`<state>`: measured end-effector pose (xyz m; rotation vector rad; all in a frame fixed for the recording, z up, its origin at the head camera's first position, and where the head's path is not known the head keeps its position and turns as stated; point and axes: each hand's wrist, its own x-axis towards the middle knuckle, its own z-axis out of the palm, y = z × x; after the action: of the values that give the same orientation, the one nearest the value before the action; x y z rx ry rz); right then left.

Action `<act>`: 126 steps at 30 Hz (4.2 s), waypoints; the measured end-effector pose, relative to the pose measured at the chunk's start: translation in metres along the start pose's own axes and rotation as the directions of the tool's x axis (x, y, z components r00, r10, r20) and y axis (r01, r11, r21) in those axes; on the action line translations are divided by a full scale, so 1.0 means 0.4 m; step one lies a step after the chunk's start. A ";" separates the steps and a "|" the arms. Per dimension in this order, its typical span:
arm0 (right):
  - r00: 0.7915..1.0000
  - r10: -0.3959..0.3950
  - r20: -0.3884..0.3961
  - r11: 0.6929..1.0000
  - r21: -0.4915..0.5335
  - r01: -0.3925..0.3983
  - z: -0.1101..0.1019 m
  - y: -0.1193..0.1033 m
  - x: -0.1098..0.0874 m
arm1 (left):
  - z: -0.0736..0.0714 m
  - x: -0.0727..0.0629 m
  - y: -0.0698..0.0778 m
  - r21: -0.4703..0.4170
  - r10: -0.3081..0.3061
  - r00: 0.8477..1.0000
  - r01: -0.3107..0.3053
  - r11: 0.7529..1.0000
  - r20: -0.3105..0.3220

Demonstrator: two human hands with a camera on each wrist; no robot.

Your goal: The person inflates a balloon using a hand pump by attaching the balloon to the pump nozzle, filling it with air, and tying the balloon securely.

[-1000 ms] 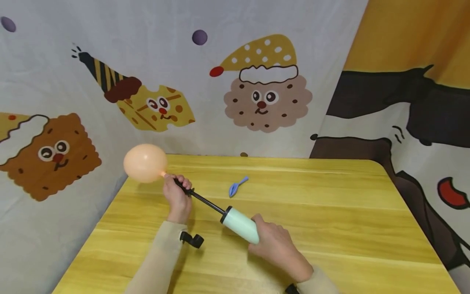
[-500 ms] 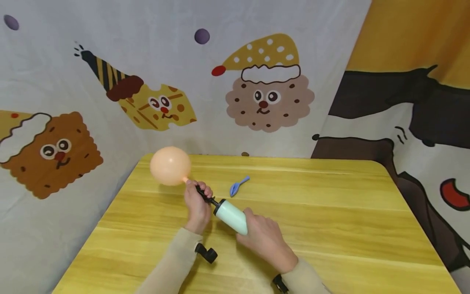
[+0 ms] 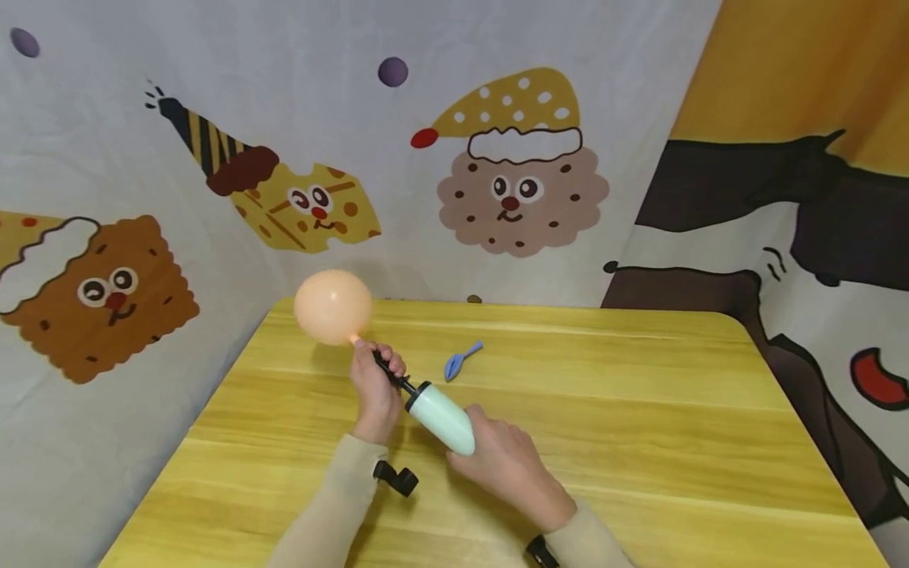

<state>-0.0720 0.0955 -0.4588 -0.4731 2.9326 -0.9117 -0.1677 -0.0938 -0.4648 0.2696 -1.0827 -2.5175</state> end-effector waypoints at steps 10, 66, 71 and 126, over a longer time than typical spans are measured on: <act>0.998 0.030 0.064 0.999 0.015 -0.031 -0.040 0.058 -0.069 | -0.049 0.092 0.061 -0.076 0.027 0.992 -0.037 0.996 -0.126; 0.985 -0.097 0.143 0.995 0.023 0.095 -0.053 0.111 -0.062 | -0.081 0.073 0.034 -0.073 0.009 0.989 -0.020 0.997 -0.148; 0.988 -0.082 0.127 0.997 0.006 0.082 -0.041 0.094 -0.043 | -0.061 0.046 0.006 -0.063 0.008 0.993 -0.015 0.998 -0.114; 0.996 -0.086 0.011 0.994 -0.062 0.086 0.001 0.045 -0.005 | 0.000 -0.022 -0.035 0.001 -0.013 1.000 0.013 1.000 -0.001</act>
<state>-0.0750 0.1102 -0.4693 -0.6093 2.9613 -0.8264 -0.1634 -0.0813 -0.4749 0.2794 -1.0854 -2.5279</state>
